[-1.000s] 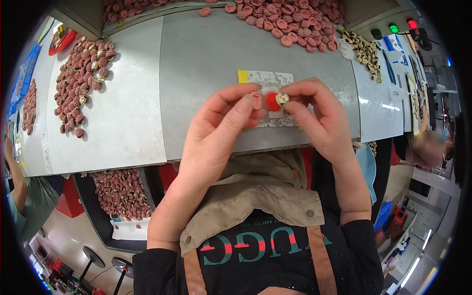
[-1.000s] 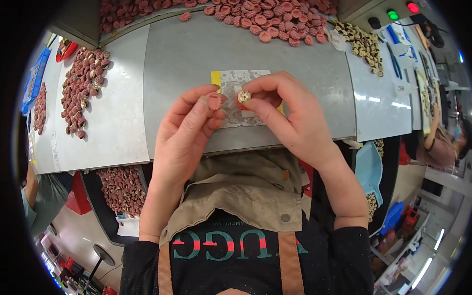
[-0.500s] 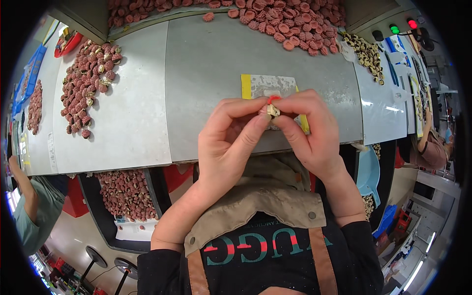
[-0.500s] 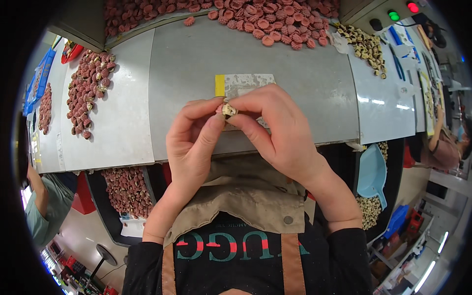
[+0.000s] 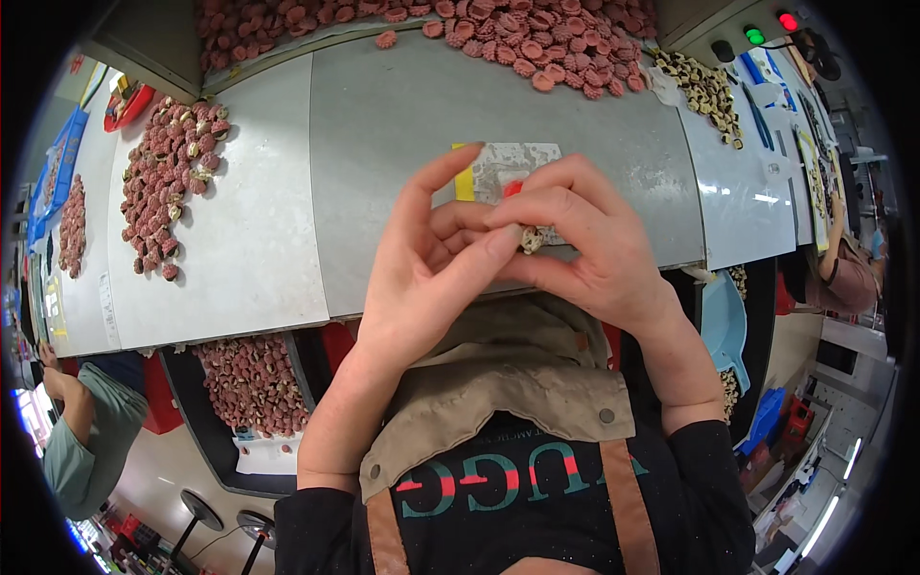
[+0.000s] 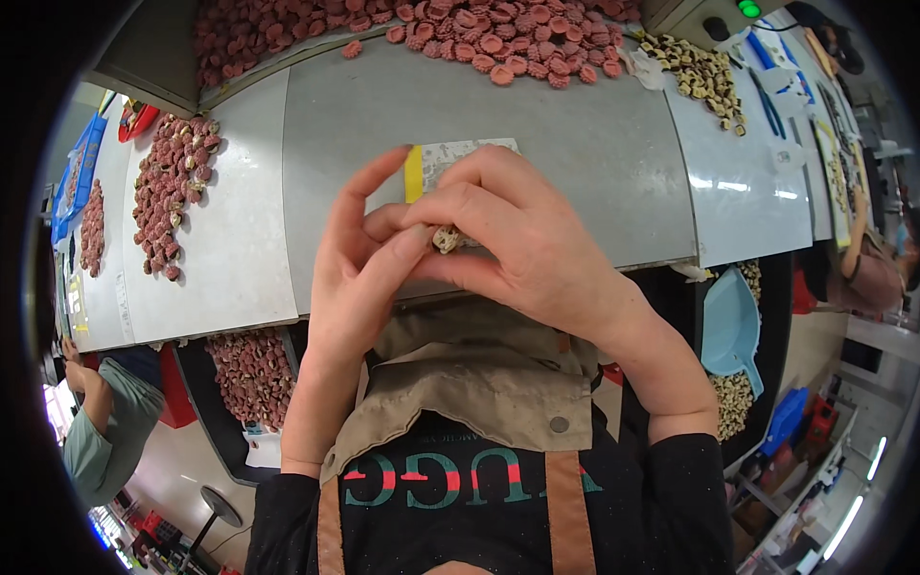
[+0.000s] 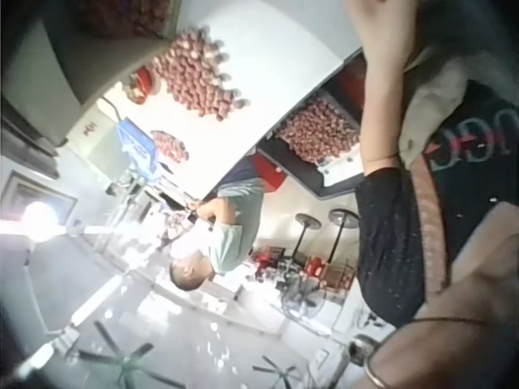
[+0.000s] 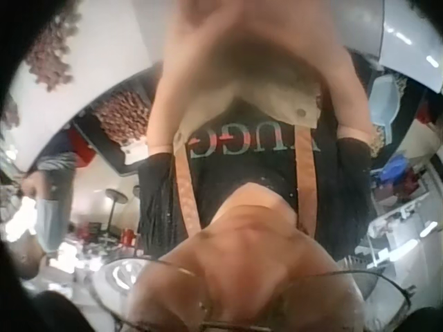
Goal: Assembling small plastic components on a workbench in a factory setting.
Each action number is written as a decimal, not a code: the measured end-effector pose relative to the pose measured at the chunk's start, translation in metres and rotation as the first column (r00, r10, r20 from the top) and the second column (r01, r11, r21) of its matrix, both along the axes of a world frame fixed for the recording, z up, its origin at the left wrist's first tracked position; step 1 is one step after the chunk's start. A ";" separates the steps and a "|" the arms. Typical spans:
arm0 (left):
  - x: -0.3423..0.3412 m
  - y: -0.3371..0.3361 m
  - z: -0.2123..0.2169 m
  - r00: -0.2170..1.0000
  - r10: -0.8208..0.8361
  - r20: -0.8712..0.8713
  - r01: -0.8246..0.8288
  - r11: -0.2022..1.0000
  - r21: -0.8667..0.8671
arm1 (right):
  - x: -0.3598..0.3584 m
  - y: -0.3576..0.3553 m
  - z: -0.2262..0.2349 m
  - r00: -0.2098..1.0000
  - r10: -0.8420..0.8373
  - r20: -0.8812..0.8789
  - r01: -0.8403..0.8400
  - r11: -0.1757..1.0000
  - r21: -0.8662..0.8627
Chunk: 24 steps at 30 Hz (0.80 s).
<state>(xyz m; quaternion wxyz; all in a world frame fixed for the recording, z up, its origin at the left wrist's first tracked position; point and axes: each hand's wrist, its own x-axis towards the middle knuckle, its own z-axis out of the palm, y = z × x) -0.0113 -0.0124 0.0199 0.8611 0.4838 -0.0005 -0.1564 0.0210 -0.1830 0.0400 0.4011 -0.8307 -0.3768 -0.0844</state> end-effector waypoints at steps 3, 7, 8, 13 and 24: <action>-0.003 -0.011 -0.007 0.991 0.079 0.104 -0.087 0.993 0.075 | 0.001 -0.001 -0.009 0.998 -0.056 -0.001 0.056 0.998 0.026; -0.005 -0.019 -0.013 0.966 0.117 0.231 -0.159 0.973 0.168 | 0.004 0.000 -0.017 0.990 -0.082 0.114 0.076 0.995 0.058; -0.005 -0.020 -0.014 0.968 0.098 0.232 -0.145 0.970 0.195 | 0.004 -0.001 -0.018 0.991 -0.081 0.111 0.075 0.996 0.058; -0.002 -0.022 -0.016 0.961 0.103 0.256 -0.162 0.961 0.224 | 0.011 -0.001 -0.021 0.983 -0.025 0.181 0.019 0.999 0.038; 0.013 0.025 -0.009 0.797 -0.087 0.598 -0.423 0.627 0.655 | -0.008 -0.037 -0.001 0.900 -0.429 -0.082 0.413 0.897 -0.158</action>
